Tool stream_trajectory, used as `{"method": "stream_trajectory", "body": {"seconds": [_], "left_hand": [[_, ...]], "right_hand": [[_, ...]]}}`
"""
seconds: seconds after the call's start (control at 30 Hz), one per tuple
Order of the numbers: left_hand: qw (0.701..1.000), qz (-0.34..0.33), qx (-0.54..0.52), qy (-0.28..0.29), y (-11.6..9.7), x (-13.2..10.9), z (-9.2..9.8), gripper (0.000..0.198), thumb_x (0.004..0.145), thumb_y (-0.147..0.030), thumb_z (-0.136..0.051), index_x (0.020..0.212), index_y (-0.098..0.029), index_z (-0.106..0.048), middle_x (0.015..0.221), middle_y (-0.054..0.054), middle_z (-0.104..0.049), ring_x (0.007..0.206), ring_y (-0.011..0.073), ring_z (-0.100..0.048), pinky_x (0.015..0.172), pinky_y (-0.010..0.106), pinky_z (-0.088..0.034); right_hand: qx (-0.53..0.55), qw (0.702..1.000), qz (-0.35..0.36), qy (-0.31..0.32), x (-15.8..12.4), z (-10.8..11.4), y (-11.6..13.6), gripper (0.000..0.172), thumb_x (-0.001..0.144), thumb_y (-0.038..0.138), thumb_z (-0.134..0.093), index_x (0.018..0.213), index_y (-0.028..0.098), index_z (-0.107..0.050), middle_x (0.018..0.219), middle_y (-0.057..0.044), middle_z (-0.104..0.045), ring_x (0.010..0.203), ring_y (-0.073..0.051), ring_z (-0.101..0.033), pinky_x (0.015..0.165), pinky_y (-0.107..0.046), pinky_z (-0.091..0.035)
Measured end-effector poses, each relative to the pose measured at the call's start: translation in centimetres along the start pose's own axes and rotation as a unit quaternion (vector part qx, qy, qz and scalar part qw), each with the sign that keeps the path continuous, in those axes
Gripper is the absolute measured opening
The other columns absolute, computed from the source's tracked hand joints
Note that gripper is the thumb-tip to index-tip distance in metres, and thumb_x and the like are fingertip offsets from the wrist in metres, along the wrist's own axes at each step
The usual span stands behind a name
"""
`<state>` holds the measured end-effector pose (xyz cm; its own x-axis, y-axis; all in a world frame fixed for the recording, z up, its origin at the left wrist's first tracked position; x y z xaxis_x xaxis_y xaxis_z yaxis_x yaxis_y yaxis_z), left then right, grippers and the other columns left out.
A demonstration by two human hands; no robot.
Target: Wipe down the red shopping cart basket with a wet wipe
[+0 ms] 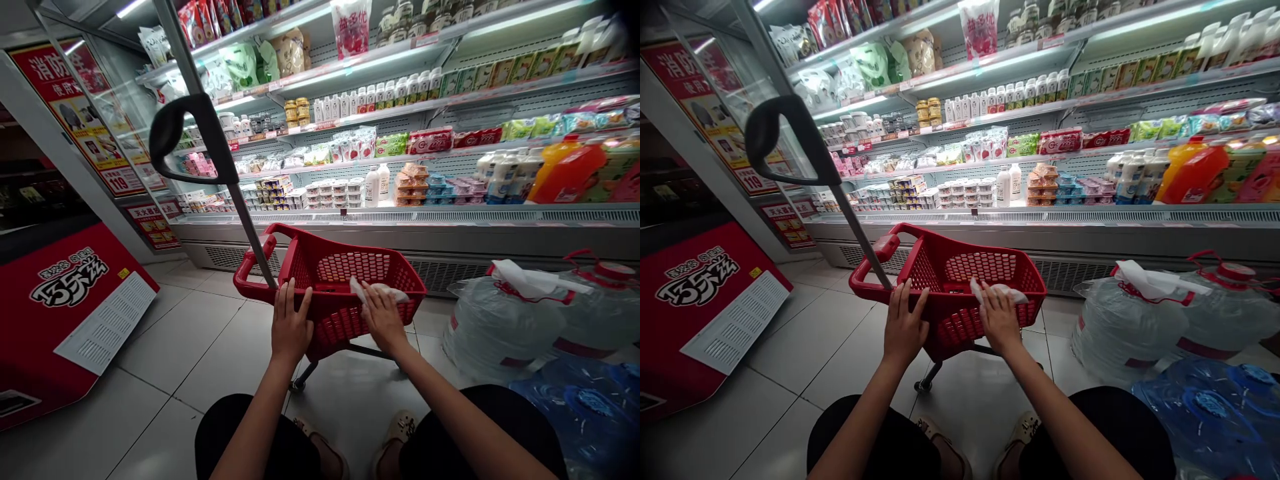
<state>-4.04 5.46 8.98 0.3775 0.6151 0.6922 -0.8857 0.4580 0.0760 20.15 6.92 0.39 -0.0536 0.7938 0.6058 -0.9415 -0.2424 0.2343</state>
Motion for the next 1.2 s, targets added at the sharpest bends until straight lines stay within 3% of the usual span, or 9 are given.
{"method": "stream_trajectory", "body": {"seconds": [0.13, 0.23, 0.37, 0.5, 0.6, 0.77, 0.87, 0.97, 1.2], "left_hand": [[1.000, -0.004, 0.008, 0.005, 0.5, 0.0, -0.1, 0.089, 0.075, -0.004, -0.064, 0.159, -0.025, -0.041, 0.176, 0.009, -0.010, 0.158, 0.0404, -0.023, 0.127, 0.062, -0.029], [1.000, -0.022, 0.016, 0.014, 1.8, -0.2, 0.0, 0.086, 0.076, -0.003, -0.062, 0.157, -0.025, -0.043, 0.176, 0.009, -0.009, 0.158, 0.0391, -0.023, 0.128, 0.060, -0.027], [0.999, -0.036, 0.023, 0.022, 3.9, -0.1, 0.2, 0.088, 0.077, -0.002, -0.061, 0.159, -0.027, -0.041, 0.176, 0.009, -0.009, 0.159, 0.0371, -0.021, 0.128, 0.059, -0.027], [0.999, -0.012, 0.022, 0.024, 5.6, 0.6, 0.0, 0.086, 0.077, -0.003, -0.062, 0.158, -0.026, -0.043, 0.176, 0.007, -0.005, 0.161, 0.0354, -0.015, 0.128, 0.057, -0.027], [0.999, 0.027, 0.026, 0.022, 5.6, 1.4, -0.7, 0.083, 0.077, -0.006, -0.063, 0.156, -0.020, -0.044, 0.175, 0.011, -0.005, 0.161, 0.0351, -0.014, 0.130, 0.057, -0.021], [0.998, 0.025, -0.012, 0.056, 0.3, 1.5, -4.0, 0.092, 0.073, -0.010, -0.071, 0.159, -0.025, -0.041, 0.175, 0.012, -0.012, 0.160, 0.0399, -0.013, 0.129, 0.064, -0.013], [0.992, -0.030, -0.075, 0.100, -5.4, 0.5, -6.1, 0.100, 0.073, -0.010, -0.073, 0.163, -0.032, -0.033, 0.176, 0.008, -0.001, 0.160, 0.0387, -0.014, 0.127, 0.060, -0.023], [0.987, 0.000, -0.110, 0.115, -9.1, -0.5, -7.2, 0.104, 0.076, -0.011, -0.072, 0.165, -0.037, -0.025, 0.175, 0.004, 0.011, 0.161, 0.0400, -0.006, 0.127, 0.062, -0.021], [0.983, 0.006, -0.149, 0.111, -8.1, -2.0, -6.8, 0.100, 0.077, 0.002, -0.058, 0.162, -0.041, -0.030, 0.175, 0.001, 0.016, 0.161, 0.0396, -0.002, 0.126, 0.067, -0.015]], "right_hand": [[0.060, 0.996, 0.062, 0.030, 1.7, -0.3, 5.5, 0.062, 0.108, 0.030, -0.026, 0.168, 0.030, -0.012, 0.170, 0.000, -0.031, 0.153, -0.028, -0.032, 0.128, -0.057, -0.019], [0.076, 0.990, 0.102, 0.064, 2.1, 0.2, 5.5, 0.059, 0.109, 0.032, -0.027, 0.167, 0.030, -0.019, 0.168, 0.000, -0.035, 0.152, -0.026, -0.035, 0.127, -0.052, -0.025], [0.045, 0.989, 0.112, 0.089, 1.1, 1.1, 0.3, 0.056, 0.110, 0.033, -0.024, 0.167, 0.029, -0.023, 0.163, -0.001, -0.045, 0.147, -0.023, -0.043, 0.126, -0.048, -0.028], [-0.013, 0.997, 0.048, 0.066, -1.4, 1.9, -6.6, 0.057, 0.109, 0.033, -0.023, 0.167, 0.030, -0.023, 0.159, -0.003, -0.051, 0.145, -0.023, -0.046, 0.125, -0.048, -0.029], [-0.042, 0.998, 0.000, 0.036, -3.2, 2.0, -9.1, 0.059, 0.109, 0.032, -0.021, 0.168, 0.028, -0.019, 0.158, -0.004, -0.052, 0.146, -0.023, -0.045, 0.127, -0.051, -0.025], [-0.050, 0.998, -0.021, 0.009, -4.0, 1.4, -6.3, 0.061, 0.109, 0.032, -0.021, 0.168, 0.017, -0.016, 0.163, -0.010, -0.044, 0.151, -0.027, -0.039, 0.126, -0.052, -0.029], [-0.047, 0.999, 0.006, 0.011, -4.3, 1.8, -3.7, 0.061, 0.109, 0.030, -0.026, 0.168, 0.017, -0.016, 0.165, -0.010, -0.040, 0.152, -0.028, -0.037, 0.125, -0.051, -0.033], [-0.035, 0.998, 0.055, 0.018, -5.1, 3.0, -2.3, 0.064, 0.108, 0.027, -0.033, 0.168, 0.019, -0.013, 0.165, -0.010, -0.041, 0.151, -0.029, -0.039, 0.122, -0.051, -0.039], [0.048, 0.984, 0.155, 0.074, -6.9, 5.3, -4.9, 0.080, 0.096, 0.001, -0.029, 0.168, 0.032, -0.012, 0.169, 0.000, -0.033, 0.154, -0.020, -0.034, 0.123, -0.046, -0.041]]}}
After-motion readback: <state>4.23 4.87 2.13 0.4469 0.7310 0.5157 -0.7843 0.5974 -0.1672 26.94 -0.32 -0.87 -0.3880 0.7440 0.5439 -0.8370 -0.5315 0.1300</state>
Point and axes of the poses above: each hand's wrist, its own x-axis towards the middle knuckle, its own z-axis out of the back of the hand, y = z × x, the point moved 3 cm from there along x, towards the middle knuckle
